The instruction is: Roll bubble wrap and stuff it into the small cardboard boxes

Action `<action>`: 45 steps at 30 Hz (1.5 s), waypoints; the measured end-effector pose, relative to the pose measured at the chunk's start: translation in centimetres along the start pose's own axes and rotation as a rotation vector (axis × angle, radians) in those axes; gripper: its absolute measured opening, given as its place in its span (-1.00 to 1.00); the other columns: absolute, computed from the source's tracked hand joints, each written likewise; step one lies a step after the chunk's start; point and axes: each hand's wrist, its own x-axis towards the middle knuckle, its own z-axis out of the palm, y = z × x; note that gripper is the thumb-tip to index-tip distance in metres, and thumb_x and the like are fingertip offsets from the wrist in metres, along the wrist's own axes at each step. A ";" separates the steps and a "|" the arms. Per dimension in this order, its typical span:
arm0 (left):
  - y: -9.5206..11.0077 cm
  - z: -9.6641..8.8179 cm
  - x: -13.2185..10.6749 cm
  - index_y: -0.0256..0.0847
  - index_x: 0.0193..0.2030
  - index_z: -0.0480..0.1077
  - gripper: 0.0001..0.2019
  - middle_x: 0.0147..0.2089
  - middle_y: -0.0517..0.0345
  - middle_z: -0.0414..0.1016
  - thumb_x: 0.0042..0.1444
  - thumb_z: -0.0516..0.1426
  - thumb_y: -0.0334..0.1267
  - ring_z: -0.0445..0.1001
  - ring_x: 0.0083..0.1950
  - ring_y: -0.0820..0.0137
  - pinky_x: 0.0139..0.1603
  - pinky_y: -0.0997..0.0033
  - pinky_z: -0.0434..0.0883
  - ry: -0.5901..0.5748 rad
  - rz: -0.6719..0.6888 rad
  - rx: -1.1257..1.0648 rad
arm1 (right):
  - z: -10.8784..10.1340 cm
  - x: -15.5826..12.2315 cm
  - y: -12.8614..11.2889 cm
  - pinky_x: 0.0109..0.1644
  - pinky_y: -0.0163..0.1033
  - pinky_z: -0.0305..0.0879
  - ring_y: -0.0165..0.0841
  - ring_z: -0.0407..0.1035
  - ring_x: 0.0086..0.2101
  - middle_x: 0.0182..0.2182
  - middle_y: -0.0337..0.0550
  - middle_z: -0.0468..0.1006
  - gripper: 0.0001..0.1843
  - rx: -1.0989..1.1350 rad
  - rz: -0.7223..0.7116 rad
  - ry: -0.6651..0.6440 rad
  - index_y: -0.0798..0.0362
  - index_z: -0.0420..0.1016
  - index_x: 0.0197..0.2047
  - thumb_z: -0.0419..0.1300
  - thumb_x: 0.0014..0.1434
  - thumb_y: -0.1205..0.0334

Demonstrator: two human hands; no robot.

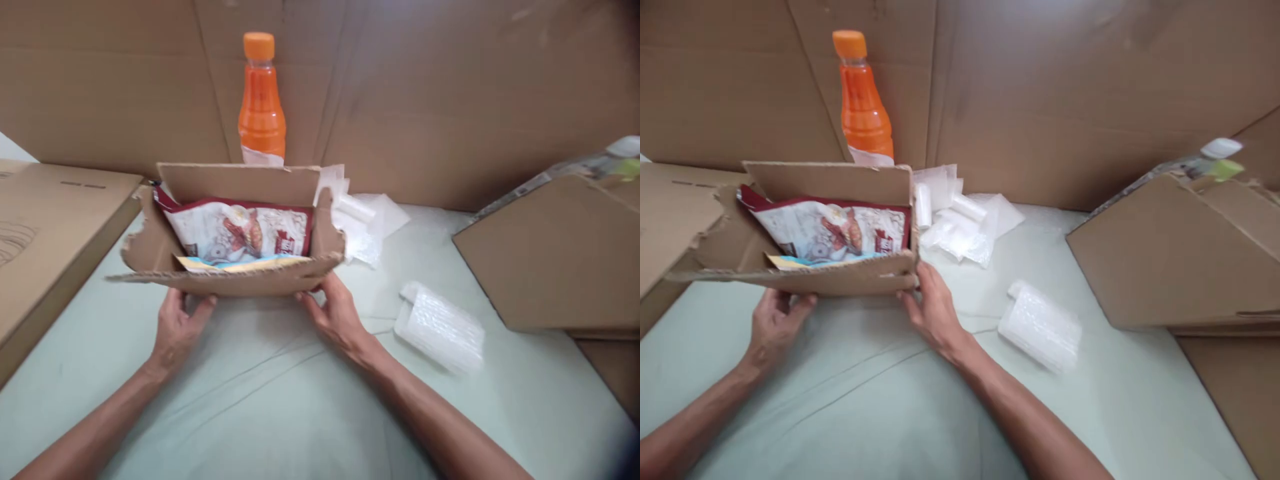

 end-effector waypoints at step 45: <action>3.7 0.5 -14.7 -0.02 0.41 0.31 -0.46 0.53 -0.02 0.20 0.32 0.14 -0.02 0.14 0.54 -0.01 0.51 -0.21 0.14 -0.912 0.849 0.405 | -14.8 -14.6 1.8 0.21 0.21 0.30 0.08 0.35 0.22 0.21 0.17 0.51 -0.60 -0.786 0.249 0.175 0.06 0.60 0.08 0.15 0.18 0.35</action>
